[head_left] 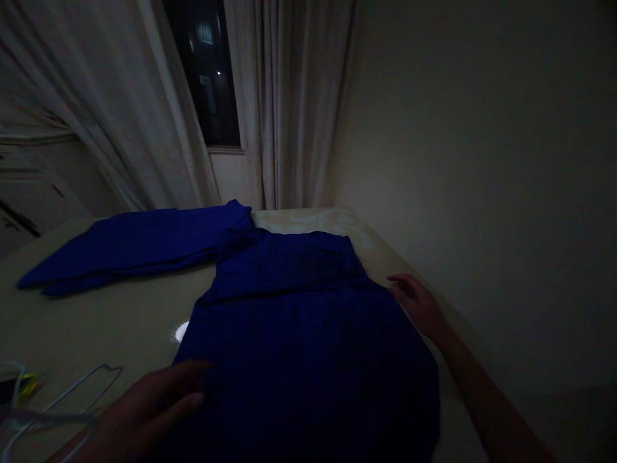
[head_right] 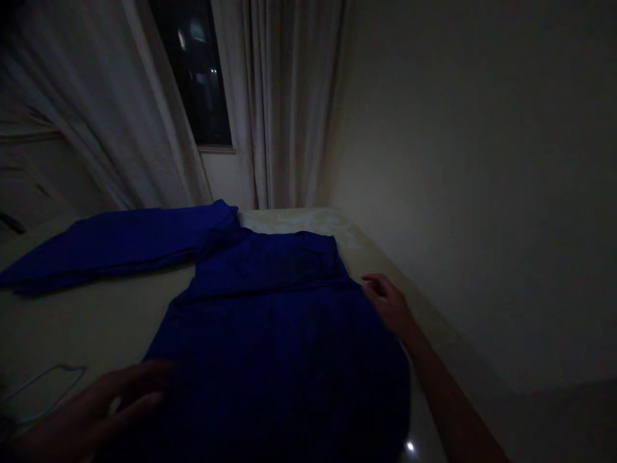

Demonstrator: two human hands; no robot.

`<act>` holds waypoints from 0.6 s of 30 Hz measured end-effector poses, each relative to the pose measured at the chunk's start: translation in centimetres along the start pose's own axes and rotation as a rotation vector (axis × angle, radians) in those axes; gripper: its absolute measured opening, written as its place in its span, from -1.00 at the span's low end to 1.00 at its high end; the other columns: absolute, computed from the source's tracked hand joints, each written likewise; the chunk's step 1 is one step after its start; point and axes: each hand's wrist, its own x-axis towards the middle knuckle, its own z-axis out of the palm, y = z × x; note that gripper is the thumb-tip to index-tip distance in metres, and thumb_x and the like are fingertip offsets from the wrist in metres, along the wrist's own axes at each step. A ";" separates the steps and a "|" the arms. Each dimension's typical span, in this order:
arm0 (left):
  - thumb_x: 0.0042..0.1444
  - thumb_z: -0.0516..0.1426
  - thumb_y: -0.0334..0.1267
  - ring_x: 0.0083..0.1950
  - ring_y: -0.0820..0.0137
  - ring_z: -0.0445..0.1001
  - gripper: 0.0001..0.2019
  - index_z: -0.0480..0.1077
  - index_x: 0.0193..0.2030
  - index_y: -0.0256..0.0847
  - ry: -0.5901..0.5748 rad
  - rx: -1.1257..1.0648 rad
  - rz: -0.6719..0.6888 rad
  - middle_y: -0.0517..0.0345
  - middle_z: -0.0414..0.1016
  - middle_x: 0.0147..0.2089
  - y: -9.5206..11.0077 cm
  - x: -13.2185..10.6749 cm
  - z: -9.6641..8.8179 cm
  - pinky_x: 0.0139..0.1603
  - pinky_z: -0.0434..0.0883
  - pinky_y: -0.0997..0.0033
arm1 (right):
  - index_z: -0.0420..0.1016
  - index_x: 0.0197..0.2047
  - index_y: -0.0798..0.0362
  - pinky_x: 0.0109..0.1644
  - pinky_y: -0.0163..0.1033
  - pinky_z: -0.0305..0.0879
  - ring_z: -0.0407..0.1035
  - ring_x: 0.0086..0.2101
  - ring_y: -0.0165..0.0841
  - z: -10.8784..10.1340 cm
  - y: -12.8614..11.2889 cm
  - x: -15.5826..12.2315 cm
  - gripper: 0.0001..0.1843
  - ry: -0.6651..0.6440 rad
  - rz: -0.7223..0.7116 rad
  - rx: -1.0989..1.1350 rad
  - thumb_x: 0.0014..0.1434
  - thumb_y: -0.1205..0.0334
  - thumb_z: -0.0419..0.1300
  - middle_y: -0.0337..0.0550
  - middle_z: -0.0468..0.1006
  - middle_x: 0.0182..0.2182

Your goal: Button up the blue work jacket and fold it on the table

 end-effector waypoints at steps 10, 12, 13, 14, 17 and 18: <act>0.34 0.13 -0.15 0.37 0.08 0.41 -0.45 0.29 0.42 -0.23 0.259 0.203 0.315 -0.17 0.43 0.38 10.4 18.5 6.8 0.38 0.37 0.06 | 0.67 0.00 0.00 0.11 -0.06 0.32 0.41 0.06 -0.12 17.7 -10.5 8.6 -0.71 -0.329 -0.513 -0.752 0.38 0.39 0.13 0.04 0.60 0.02; 0.27 0.22 -0.10 0.41 0.03 0.36 -0.26 0.14 0.52 -0.26 0.299 0.247 0.333 -0.22 0.35 0.44 11.8 19.9 7.2 0.38 0.35 0.04 | 0.63 0.08 -0.05 0.11 -0.05 0.32 0.39 0.05 -0.13 18.0 -12.0 8.1 -0.70 -0.261 -0.627 -0.691 0.42 0.32 0.12 0.01 0.58 0.07; 0.25 0.23 -0.12 0.38 0.02 0.40 -0.24 0.12 0.53 -0.25 0.274 0.262 0.322 -0.22 0.40 0.41 12.5 20.5 7.1 0.35 0.38 0.05 | 0.62 0.11 -0.07 0.11 -0.06 0.32 0.40 0.03 -0.15 18.0 -12.6 7.8 -0.70 -0.255 -0.674 -0.645 0.43 0.30 0.12 -0.01 0.57 0.08; 0.26 0.22 -0.15 0.30 0.04 0.48 -0.28 0.16 0.52 -0.22 0.222 0.265 0.298 -0.19 0.50 0.32 13.0 21.2 6.9 0.29 0.42 0.08 | 0.60 0.13 -0.08 0.11 -0.08 0.33 0.42 0.01 -0.17 18.0 -13.0 7.5 -0.69 -0.252 -0.702 -0.594 0.44 0.30 0.11 -0.02 0.57 0.08; 0.33 0.08 -0.26 0.05 0.15 0.64 -0.58 0.49 0.28 -0.08 0.081 0.166 0.231 -0.02 0.69 0.04 12.8 23.5 4.4 0.13 0.50 0.21 | 0.52 0.24 -0.04 0.18 -0.11 0.36 0.44 0.04 -0.20 17.9 -12.1 6.9 -0.66 -0.136 -0.626 -0.398 0.46 0.24 0.12 -0.01 0.54 0.11; 0.33 0.05 -0.27 0.03 0.18 0.64 -0.62 0.56 0.18 -0.09 0.102 0.104 0.213 0.01 0.69 0.02 11.8 24.2 2.9 0.13 0.50 0.24 | 0.46 0.30 -0.04 0.21 -0.10 0.37 0.45 0.07 -0.20 17.7 -11.1 6.7 -0.60 -0.077 -0.561 -0.328 0.45 0.18 0.15 0.01 0.52 0.14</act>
